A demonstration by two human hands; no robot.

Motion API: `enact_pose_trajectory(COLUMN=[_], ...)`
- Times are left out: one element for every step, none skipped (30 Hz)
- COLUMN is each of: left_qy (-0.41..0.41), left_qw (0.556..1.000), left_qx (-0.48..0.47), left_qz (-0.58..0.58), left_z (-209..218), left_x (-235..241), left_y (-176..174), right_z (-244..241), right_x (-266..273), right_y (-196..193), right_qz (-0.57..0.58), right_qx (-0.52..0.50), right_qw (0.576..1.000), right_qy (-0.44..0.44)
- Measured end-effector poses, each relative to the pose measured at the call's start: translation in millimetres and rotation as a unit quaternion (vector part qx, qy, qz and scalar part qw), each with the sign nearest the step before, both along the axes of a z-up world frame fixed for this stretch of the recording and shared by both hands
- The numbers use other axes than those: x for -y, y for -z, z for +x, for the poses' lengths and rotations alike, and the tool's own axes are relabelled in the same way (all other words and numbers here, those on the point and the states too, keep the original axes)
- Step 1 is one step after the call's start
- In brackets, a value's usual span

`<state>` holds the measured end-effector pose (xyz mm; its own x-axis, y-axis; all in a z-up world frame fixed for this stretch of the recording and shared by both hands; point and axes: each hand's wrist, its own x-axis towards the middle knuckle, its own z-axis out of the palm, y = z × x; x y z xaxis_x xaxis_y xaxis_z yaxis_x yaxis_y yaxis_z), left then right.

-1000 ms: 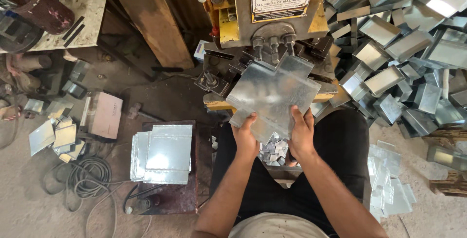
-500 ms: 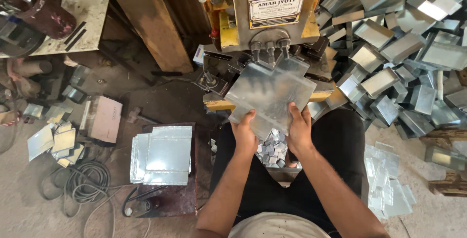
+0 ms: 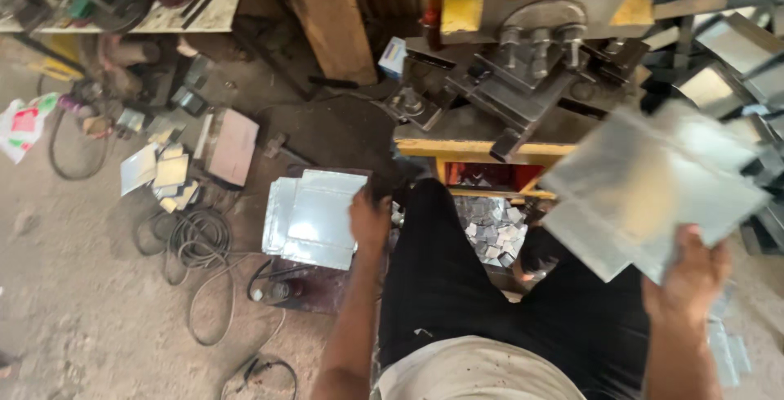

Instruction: The person places thin metal sheets into a bending machine and presses down to form folds, handling the sheets one at a time and placing the finished components into a pile.

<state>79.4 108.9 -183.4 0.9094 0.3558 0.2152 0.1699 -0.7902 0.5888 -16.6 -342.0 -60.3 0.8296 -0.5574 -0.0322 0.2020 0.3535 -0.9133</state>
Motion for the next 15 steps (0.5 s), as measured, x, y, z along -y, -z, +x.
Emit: enact_pose_trajectory(left_qy=[-0.031, -0.035, -0.032, -0.024, -0.006, -0.025, -0.027, -0.03, -0.006, 0.025, 0.03, 0.035, 0.044, 0.052, 0.059], left_qw=[0.996, 0.99, 0.98, 0.966, 0.949, 0.917, 0.929, 0.948, 0.95, 0.943, 0.938, 0.931, 0.931, 0.932, 0.935], left_qx=[-0.04, -0.064, -0.089, -0.139, -0.19, -0.226, -0.216, -0.222, -0.199, -0.237, -0.221, -0.203, -0.199, -0.196, -0.167], left_qz=[0.066, 0.123, 0.178, 0.216, 0.252, 0.328, 0.299, 0.227, 0.239, 0.231, 0.267, 0.302, 0.301, 0.301, 0.306], left_z=[-1, 0, 1, 4, 5, 3, 14, 19, 10, 2, 5, 8, 9, 10, 5], left_x=[-18, -35, -46, -57, -60, -64, -59, -54, -55, -54, -54, -53, -56, -57, -62], left_y=[18, 33, 44, 51, 57, 60, 62, 62, 59, 57, 53, 50, 45, 43, 40], right_z=[-9, -14, -24, -30, -40, -48, -52, -59, -67, -80, -85, -91, -94, -92, -93], right_x=[12, 22, 37, 49, 59, 68, 79, 90, 97, 103, 108, 114, 119, 126, 131], right_y=[-2, -4, -11, -16, -21, -26, -34, -42, -46, -51, -53, -53, -47, -38, -25], right_qz=[-0.053, -0.065, -0.08, -0.096, -0.101, -0.107, -0.125, -0.143, -0.163, -0.184, -0.191, -0.197, -0.2, -0.185, -0.169], right_qx=[0.033, 0.046, 0.056, 0.066, 0.081, 0.096, 0.115, 0.133, 0.137, 0.141, 0.136, 0.132, 0.128, 0.122, 0.111], right_qw=[0.998, 0.996, 0.994, 0.99, 0.986, 0.982, 0.975, 0.966, 0.96, 0.954, 0.952, 0.95, 0.95, 0.949, 0.949], right_qy=[0.01, 0.031, 0.057, 0.082, 0.104, 0.125, 0.147, 0.167, 0.18, 0.191, 0.196, 0.201, 0.203, 0.222, 0.241])
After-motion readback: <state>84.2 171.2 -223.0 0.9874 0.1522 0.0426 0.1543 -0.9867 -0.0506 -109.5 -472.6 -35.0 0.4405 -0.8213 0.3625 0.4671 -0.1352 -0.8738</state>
